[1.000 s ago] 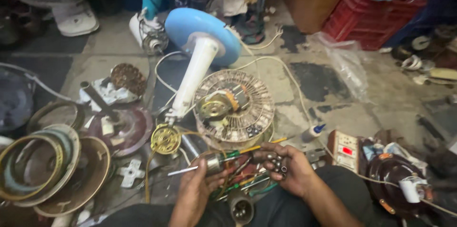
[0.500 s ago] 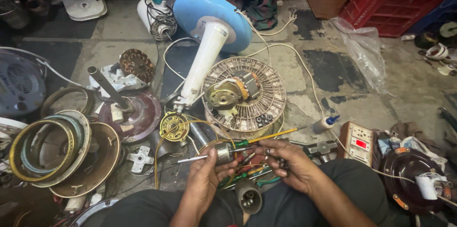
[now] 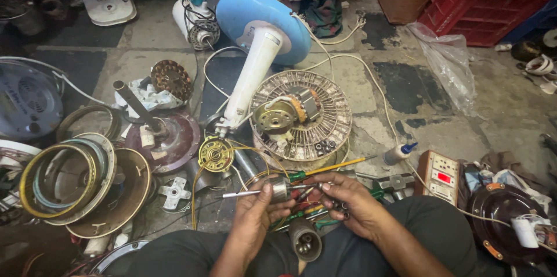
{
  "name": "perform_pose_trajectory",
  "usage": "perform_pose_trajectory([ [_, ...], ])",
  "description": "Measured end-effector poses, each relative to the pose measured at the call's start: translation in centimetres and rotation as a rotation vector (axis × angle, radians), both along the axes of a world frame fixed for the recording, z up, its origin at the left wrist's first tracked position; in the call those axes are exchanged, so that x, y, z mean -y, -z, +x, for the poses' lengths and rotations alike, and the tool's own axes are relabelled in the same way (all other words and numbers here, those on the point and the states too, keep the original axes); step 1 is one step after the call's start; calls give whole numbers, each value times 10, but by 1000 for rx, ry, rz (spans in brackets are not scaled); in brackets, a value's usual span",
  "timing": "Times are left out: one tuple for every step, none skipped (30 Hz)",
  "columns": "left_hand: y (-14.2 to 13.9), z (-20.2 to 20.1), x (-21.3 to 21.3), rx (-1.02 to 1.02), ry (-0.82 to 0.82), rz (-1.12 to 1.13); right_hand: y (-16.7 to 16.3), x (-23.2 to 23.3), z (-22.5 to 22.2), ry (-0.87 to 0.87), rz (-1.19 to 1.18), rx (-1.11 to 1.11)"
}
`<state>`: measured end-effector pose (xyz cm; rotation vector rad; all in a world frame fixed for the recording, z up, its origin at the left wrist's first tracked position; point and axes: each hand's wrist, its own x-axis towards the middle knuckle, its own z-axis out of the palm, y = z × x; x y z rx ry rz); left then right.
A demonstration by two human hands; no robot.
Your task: The person sits on the floor of a repair workshop surrounded by disassembled pedestal fan parts. They pick up small steel balls and a metal shaft, insert the balls into a motor housing cup, and repeatedly tap and press the shaft assembly with a socket-like tool to seat the bearings, working the parts by hand throughout.
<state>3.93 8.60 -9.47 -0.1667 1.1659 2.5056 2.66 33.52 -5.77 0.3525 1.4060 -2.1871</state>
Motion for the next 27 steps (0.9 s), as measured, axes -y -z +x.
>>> perform_pose_trajectory([
  [-1, 0, 0, 4, 5, -4, 0, 0, 0, -5, -7, 5],
  [-1, 0, -1, 18, -4, -22, 0, 0, 1, -9, -14, 11],
  [-2, 0, -2, 31, -13, -40, 0, 0, 1, -11, 21, -5],
  [-2, -1, -2, 44, -23, -58, 0, 1, 1, -13, 57, -22],
  [-2, 0, -2, 38, -18, -72, 1, 1, 1, -15, 92, -38],
  [-2, 0, -3, 33, -13, -85, 2, 2, 1, -23, 130, -54],
  [-1, 0, -3, 28, -8, -98, 3, 3, 1, -32, 169, -69],
  [-1, 0, -3, 25, -3, -100, 4, 4, 1, -41, 207, -84],
  [0, 0, -2, 23, 2, -102, 6, 5, 1, -58, 231, -107],
  [0, 0, -2, 20, 7, -105, 8, 6, 2, -75, 255, -130],
  [1, 1, -2, 14, 30, -98, 10, 8, 2, -91, 277, -154],
  [2, 3, -3, 9, 54, -91, 13, 11, 3, -100, 292, -142],
  [3, 4, -4, 3, 79, -83, 16, 14, 5, -109, 308, -131],
  [4, 4, -5, -4, 81, -89, 18, 17, 5, -118, 325, -122],
  [4, 5, -6, -9, 83, -95, 19, 19, 6, -115, 307, -129],
  [5, 6, -7, -12, 86, -100, 19, 20, 8, -113, 290, -134],
  [6, 6, -7, -8, 87, -87, 20, 22, 9, -110, 272, -139],
  [7, 5, -7, -3, 87, -75, 19, 23, 9, -88, 267, -137],
  [8, 5, -7, 2, 88, -64, 19, 24, 11, -64, 260, -134],
  [8, 5, -6, 5, 81, -33, 18, 25, 12, -41, 255, -132],
  [8, 4, -7, 7, 75, -2, 19, 28, 12, -15, 248, -145],
  [8, 4, -6, 9, 70, 29, 19, 31, 13, 13, 242, -157],
  [8, 4, -6, 2, 72, 49, 21, 34, 15, 40, 236, -168],
  [7, 4, -6, -5, 73, 68, 22, 37, 16, 62, 212, -201],
  [6, 4, -5, -12, 74, 85, 24, 40, 17, 84, 186, -234],
  [5, 4, -4, -4, 70, 78, 26, 42, 18, 106, 160, -266],
  [3, 4, -4, 3, 66, 72, 28, 42, 18, 107, 170, -267],
])
